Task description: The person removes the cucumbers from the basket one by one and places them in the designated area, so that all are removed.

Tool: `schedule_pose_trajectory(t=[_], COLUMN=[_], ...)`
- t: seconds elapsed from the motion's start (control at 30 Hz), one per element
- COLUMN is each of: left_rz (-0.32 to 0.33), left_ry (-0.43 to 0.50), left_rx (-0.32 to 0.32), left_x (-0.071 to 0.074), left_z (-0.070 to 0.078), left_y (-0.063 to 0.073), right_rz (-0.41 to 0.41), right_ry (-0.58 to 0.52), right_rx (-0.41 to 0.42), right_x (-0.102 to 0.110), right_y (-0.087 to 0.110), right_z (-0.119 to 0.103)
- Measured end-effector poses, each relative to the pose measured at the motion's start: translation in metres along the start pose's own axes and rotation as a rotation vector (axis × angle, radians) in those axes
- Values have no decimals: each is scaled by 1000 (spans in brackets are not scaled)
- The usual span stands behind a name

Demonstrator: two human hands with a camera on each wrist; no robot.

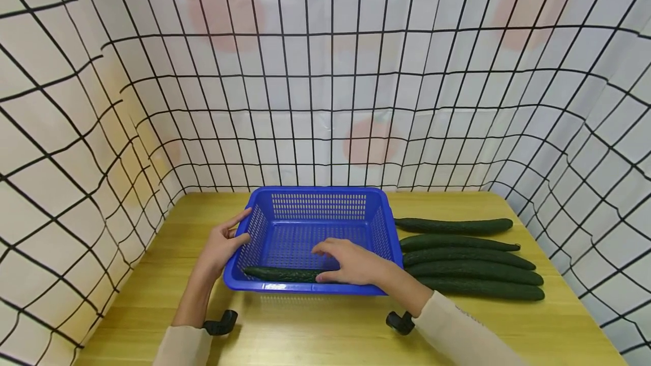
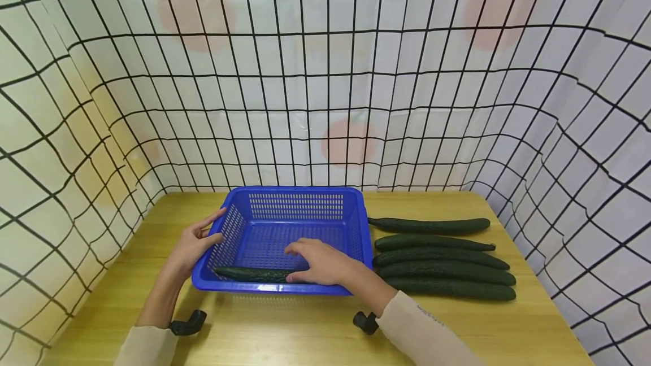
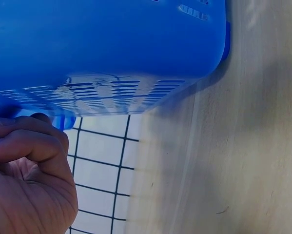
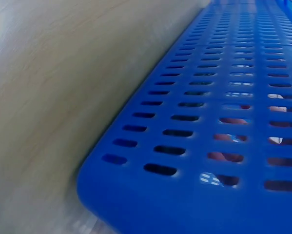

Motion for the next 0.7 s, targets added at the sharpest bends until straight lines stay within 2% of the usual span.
schedule_pose_trajectory(t=[0.23,0.43,0.7], left_rz=[13,-3,-21], left_ry=[17,19,17], left_rx=[-1,-21,-35], left_x=[-1,-2,-2], left_z=[0,1,2], left_y=[-1,0,0], right_rz=[-76,-146,-219], right_ry=[89,86,148], right_rx=[7,-1,-22], right_x=[-9,-15,-20], right_y=[-4,-6,-6], right_z=[2,1,2])
Point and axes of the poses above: each hand's wrist, its own y-axis away from the middle knuckle, its own x-axis out of the back of the hand, z = x × y, the point moved 9 cm from there along -y, towards the middle knuckle, and after that the axes turned 15 degrees about x, right-handed, at the moved point
